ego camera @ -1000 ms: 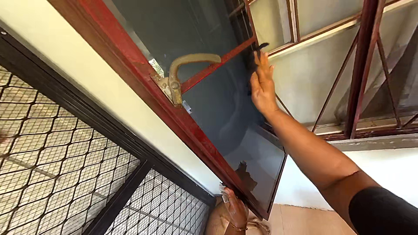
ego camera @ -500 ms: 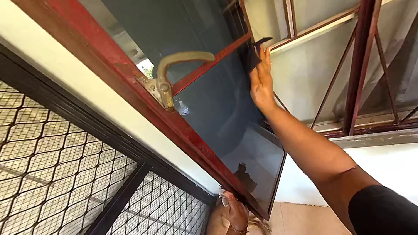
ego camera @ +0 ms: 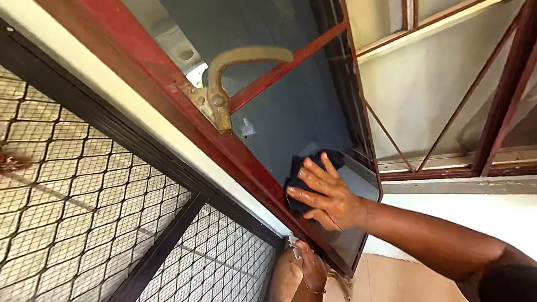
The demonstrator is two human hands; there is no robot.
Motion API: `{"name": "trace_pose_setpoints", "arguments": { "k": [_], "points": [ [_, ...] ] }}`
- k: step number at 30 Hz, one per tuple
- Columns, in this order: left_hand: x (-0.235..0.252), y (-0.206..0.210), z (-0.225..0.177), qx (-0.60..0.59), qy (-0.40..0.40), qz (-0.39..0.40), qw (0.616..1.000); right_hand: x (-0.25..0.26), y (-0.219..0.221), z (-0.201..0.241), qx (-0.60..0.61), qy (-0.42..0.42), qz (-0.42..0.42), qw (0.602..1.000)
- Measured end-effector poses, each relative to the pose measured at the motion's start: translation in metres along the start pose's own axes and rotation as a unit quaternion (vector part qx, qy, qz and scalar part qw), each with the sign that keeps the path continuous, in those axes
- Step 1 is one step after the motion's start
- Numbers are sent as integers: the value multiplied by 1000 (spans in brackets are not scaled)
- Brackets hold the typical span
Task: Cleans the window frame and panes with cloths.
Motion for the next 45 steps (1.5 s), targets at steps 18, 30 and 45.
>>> {"name": "trace_pose_setpoints", "arguments": {
  "k": [18,30,45],
  "points": [
    [3,5,2,-42,-7,0,999,61,-10,6,18,-20,-29,999],
    [2,6,2,-30,0,-3,1000,77,-61,-127,-22,113,-131,985],
    [6,14,-7,-16,11,46,999,-165,13,-72,66,441,-142,884]
  ]
}}
Point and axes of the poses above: each hand's wrist, its own x-axis towards the middle knuckle, its own y-axis out of the palm, z = x × y, the point moved 6 cm from there along x, towards the middle knuckle, and after that the axes turned 15 degrees about y, right-handed, at the moved point
